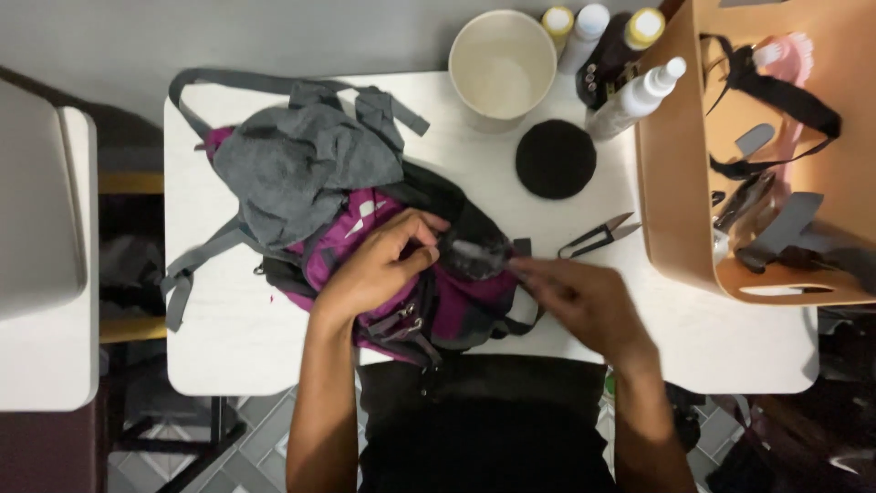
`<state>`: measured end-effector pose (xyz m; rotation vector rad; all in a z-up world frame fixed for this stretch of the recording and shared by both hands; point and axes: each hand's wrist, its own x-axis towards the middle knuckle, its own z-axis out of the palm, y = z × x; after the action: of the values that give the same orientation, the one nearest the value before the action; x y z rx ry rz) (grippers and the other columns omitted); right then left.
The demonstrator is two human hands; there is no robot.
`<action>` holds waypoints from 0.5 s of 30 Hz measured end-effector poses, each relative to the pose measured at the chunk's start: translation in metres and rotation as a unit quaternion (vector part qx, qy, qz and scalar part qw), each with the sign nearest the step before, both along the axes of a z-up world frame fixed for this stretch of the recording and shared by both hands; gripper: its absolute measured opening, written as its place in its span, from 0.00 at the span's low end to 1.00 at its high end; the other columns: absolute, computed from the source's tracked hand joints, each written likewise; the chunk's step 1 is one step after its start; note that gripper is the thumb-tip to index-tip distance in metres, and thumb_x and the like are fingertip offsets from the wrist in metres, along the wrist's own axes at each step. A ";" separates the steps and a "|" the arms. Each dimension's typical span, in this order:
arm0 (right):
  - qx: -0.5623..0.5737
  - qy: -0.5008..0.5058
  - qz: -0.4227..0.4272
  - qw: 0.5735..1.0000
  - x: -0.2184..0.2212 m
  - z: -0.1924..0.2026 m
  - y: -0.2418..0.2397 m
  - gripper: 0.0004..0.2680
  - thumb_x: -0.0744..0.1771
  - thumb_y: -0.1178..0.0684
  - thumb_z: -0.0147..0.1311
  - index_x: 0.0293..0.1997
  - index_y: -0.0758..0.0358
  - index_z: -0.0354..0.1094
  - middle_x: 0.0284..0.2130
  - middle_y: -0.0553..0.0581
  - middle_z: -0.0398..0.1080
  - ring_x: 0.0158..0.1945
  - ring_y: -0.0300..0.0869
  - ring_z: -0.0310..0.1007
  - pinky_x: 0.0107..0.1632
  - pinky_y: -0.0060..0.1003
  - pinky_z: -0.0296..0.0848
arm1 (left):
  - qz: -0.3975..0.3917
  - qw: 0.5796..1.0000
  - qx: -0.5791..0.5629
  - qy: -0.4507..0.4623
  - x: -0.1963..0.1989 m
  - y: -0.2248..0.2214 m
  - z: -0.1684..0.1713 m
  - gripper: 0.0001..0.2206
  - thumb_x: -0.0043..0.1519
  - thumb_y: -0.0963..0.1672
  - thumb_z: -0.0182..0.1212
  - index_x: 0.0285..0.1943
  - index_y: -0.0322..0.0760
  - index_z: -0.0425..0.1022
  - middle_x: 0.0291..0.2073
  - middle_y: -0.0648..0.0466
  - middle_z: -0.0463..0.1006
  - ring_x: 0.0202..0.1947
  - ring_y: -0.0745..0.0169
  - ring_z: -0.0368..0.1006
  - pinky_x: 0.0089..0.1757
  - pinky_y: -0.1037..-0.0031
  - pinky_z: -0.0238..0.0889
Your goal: The person applies a substance to the seams of a purple and grey backpack using a small spatula, spreading it along the edges of the pockets and straps.
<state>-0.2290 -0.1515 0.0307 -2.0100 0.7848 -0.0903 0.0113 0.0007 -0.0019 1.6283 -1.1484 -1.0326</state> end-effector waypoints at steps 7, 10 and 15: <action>-0.036 0.023 -0.014 0.999 -0.003 -0.006 -0.006 0.11 0.66 0.54 0.59 0.52 0.42 0.81 0.09 0.52 0.64 0.15 0.41 0.63 0.27 0.35 0.67 | -0.006 1.000 -0.006 -0.009 0.001 0.000 0.002 0.04 0.64 0.40 0.59 0.44 0.31 0.71 0.53 0.40 0.77 0.54 0.35 0.74 0.53 0.51 0.65; 0.019 0.049 0.013 0.999 0.000 0.007 0.001 0.10 0.65 0.56 0.58 0.49 0.50 0.82 0.09 0.59 0.67 0.15 0.45 0.62 0.27 0.42 0.67 | -0.011 1.000 0.017 -0.002 0.000 0.000 0.000 0.05 0.64 0.40 0.59 0.45 0.31 0.71 0.53 0.39 0.77 0.54 0.34 0.73 0.53 0.50 0.65; -0.080 0.088 -0.046 0.992 -0.012 0.024 -0.010 0.11 0.64 0.51 0.57 0.50 0.41 0.79 0.11 0.52 0.65 0.19 0.45 0.70 0.34 0.40 0.74 | 0.023 0.998 -0.033 -0.051 -0.009 0.009 0.038 0.05 0.64 0.41 0.60 0.47 0.37 0.77 0.55 0.44 0.80 0.55 0.37 0.76 0.52 0.54 0.68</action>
<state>-0.2409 -0.1619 0.0544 -2.1526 1.0114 -0.0289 0.0020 0.0099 0.0358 1.6633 -1.1941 -0.8819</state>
